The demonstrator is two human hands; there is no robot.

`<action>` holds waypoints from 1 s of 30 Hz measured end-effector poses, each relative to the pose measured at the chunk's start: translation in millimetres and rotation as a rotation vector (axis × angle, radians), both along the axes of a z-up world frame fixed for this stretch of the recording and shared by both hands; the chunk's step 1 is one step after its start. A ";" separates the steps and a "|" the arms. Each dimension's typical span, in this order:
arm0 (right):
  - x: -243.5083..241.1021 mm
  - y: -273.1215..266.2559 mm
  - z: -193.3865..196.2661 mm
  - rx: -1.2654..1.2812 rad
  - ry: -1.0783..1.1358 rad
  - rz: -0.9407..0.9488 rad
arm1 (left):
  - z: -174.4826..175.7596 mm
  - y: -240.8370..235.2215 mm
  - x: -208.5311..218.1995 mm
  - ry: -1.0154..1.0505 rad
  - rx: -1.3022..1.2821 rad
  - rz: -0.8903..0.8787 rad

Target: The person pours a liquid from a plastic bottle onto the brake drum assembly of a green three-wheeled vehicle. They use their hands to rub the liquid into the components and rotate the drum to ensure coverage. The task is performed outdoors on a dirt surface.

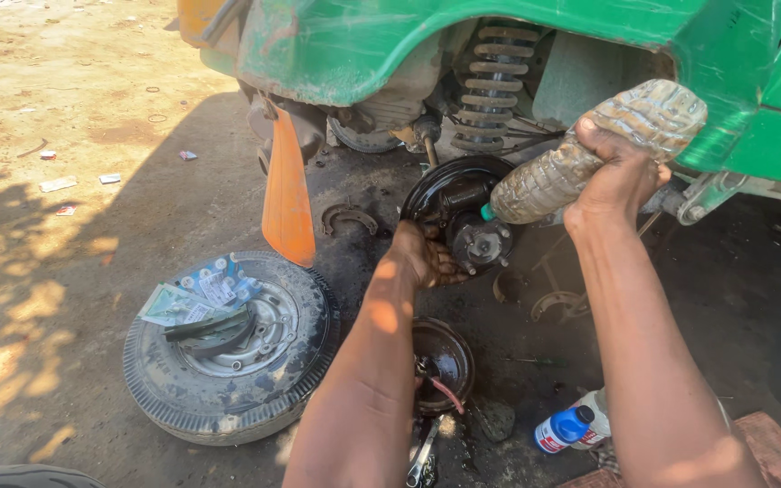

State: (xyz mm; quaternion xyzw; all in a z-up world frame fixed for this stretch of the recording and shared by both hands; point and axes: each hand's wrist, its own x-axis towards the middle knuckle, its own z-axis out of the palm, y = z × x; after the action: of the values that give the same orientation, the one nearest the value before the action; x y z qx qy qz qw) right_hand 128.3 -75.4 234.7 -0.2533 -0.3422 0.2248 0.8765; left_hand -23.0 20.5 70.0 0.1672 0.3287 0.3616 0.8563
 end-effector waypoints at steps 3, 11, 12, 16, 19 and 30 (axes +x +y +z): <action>-9.6 4.5 1.1 0.018 -0.031 0.015 | 14.1 4.2 -9.8 -0.102 -0.009 -0.017; -29.8 -0.2 -2.2 0.153 -0.223 0.123 | 23.5 1.2 -12.9 0.013 0.220 0.060; -31.3 -2.3 -3.8 0.167 -0.242 0.137 | 21.0 -3.2 -9.7 0.002 0.190 0.126; -33.5 -6.9 -6.8 0.162 -0.286 0.132 | -2.8 -27.5 12.9 -0.150 0.289 0.577; -32.6 -7.9 -8.2 0.167 -0.292 0.136 | -24.0 -43.7 25.4 0.308 0.673 0.730; -32.9 -10.8 -2.2 0.165 -0.257 0.201 | -6.6 -74.4 4.1 0.924 0.970 0.332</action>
State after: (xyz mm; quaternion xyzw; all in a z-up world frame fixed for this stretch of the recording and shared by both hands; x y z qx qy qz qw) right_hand 95.4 -86.2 232.5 -0.1715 -0.4921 0.2484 0.8165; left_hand -18.9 -53.9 63.4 0.6157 0.4823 0.4858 0.3903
